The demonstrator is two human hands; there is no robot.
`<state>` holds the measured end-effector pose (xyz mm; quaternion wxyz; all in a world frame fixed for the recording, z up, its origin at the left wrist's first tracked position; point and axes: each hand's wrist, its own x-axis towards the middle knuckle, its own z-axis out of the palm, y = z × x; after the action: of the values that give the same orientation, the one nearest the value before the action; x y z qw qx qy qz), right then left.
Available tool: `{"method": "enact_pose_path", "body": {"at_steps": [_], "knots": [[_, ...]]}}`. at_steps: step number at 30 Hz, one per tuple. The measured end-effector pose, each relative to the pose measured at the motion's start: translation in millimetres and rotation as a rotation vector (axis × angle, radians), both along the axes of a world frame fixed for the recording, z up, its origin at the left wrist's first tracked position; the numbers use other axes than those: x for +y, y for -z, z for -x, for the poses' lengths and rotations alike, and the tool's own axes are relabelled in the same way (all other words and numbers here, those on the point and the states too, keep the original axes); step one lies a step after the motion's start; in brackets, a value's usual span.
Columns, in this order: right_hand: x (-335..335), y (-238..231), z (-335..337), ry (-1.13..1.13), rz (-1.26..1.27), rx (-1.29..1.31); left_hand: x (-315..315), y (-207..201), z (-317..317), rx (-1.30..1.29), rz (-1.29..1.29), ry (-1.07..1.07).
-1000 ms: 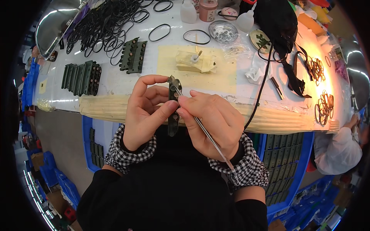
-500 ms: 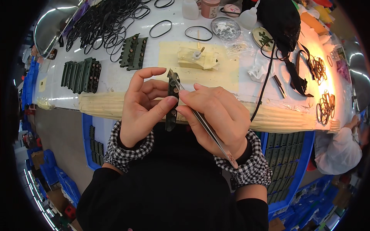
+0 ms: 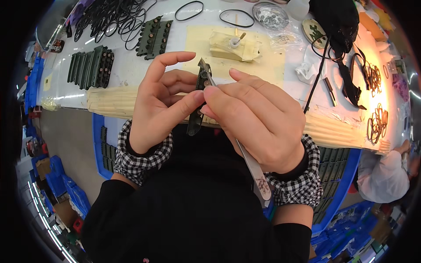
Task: Assembling small toy components using tweezers and manual handling.
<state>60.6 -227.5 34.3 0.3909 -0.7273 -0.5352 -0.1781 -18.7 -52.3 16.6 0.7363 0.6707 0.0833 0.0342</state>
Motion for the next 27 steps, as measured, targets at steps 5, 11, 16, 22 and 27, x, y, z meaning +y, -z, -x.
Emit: {"method": "enact_pose_path", "body": {"at_steps": [5,11,16,22,27], "knots": [[3,3,-1,0.028,0.015,-0.087,0,1,-3,-0.018,0.024,0.006],[6,1,4,0.093,0.046,-0.151,-1,5,-6,-0.027,0.071,0.048],[-9,4,3,0.102,-0.163,0.118,1,14,-6,-0.008,0.274,0.115],[-17,18,13,0.199,-0.292,0.395,-8,16,-10,0.024,0.668,0.178],[-13,27,17,0.221,-0.190,0.459,-8,14,-6,0.038,0.675,0.257]]}}
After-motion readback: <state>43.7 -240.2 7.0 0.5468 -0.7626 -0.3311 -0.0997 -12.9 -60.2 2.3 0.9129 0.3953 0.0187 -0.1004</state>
